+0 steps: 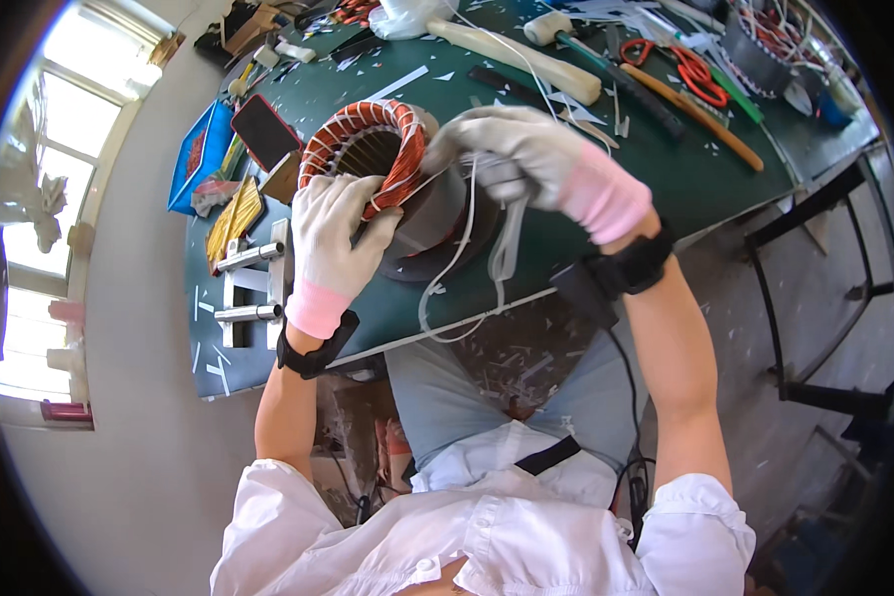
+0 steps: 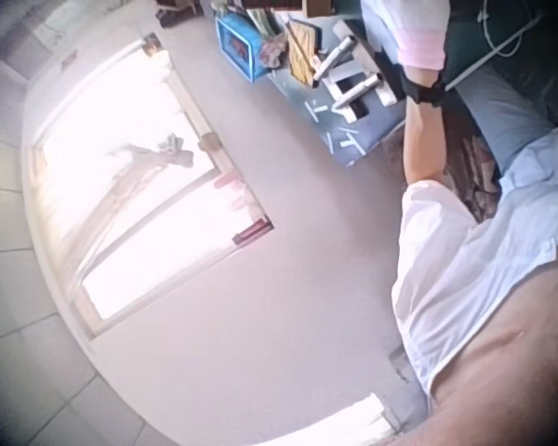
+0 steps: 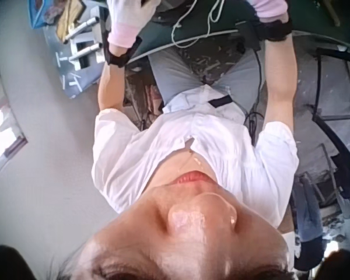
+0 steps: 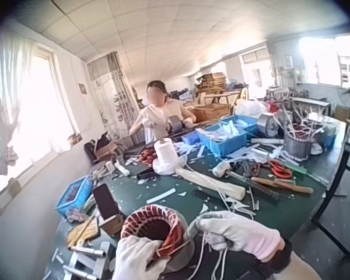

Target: Assembling an electrical motor stator by inserting insulation and copper coils, and using a mallet to secure components.

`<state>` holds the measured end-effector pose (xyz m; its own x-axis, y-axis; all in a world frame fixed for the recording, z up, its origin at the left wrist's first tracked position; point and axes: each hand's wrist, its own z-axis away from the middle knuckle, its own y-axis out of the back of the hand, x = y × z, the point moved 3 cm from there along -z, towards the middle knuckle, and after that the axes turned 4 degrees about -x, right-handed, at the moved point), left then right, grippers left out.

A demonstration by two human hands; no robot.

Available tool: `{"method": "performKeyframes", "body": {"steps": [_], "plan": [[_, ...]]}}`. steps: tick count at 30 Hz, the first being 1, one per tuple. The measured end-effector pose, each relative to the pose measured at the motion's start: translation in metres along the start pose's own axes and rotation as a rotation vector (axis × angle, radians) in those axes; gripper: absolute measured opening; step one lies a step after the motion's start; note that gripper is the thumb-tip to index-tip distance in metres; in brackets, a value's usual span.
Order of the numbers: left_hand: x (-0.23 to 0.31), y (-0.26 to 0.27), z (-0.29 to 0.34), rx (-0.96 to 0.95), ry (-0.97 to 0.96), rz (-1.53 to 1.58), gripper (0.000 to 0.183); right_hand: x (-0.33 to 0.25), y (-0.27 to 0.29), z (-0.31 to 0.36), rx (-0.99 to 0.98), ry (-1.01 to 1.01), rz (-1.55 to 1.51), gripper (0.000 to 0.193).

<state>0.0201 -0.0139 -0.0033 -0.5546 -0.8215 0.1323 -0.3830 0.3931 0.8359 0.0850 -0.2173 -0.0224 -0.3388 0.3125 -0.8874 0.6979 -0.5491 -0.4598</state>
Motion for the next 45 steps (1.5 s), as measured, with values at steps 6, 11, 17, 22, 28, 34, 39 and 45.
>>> {"method": "performKeyframes", "body": {"steps": [6, 11, 17, 22, 28, 34, 39, 45], "plan": [[0.0, 0.006, -0.01, 0.013, -0.051, -0.006, 0.022, 0.031, -0.02, 0.064, 0.773, 0.593, 1.093, 0.03], [-0.004, 0.009, -0.009, -0.019, -0.088, -0.038, 0.025, 0.056, -0.073, 0.024, 0.783, 0.679, 1.176, 0.04], [-0.006, 0.014, -0.018, -0.292, 0.03, 0.037, 0.037, 0.068, -0.086, -0.016, 0.8, 0.793, 1.259, 0.058], [-0.005, 0.02, -0.016, -0.15, -0.038, -0.276, 0.056, 0.095, -0.076, 0.03, 0.507, 0.312, -0.125, 0.038], [0.013, 0.022, -0.009, 0.136, 0.062, -0.502, 0.09, 0.033, -0.085, 0.023, 0.27, 0.512, 0.631, 0.035], [0.009, -0.001, 0.003, 0.374, -0.129, -0.195, 0.078, 0.024, -0.075, 0.012, 0.35, 0.876, 1.163, 0.035], [0.007, -0.003, 0.008, 0.191, 0.025, 0.151, 0.051, 0.14, 0.01, 0.216, 0.628, -0.077, 1.534, 0.02], [0.015, -0.005, -0.001, 0.196, -0.132, 0.1, 0.028, 0.098, -0.009, 0.235, 0.5, -0.356, 0.942, 0.01]]}}
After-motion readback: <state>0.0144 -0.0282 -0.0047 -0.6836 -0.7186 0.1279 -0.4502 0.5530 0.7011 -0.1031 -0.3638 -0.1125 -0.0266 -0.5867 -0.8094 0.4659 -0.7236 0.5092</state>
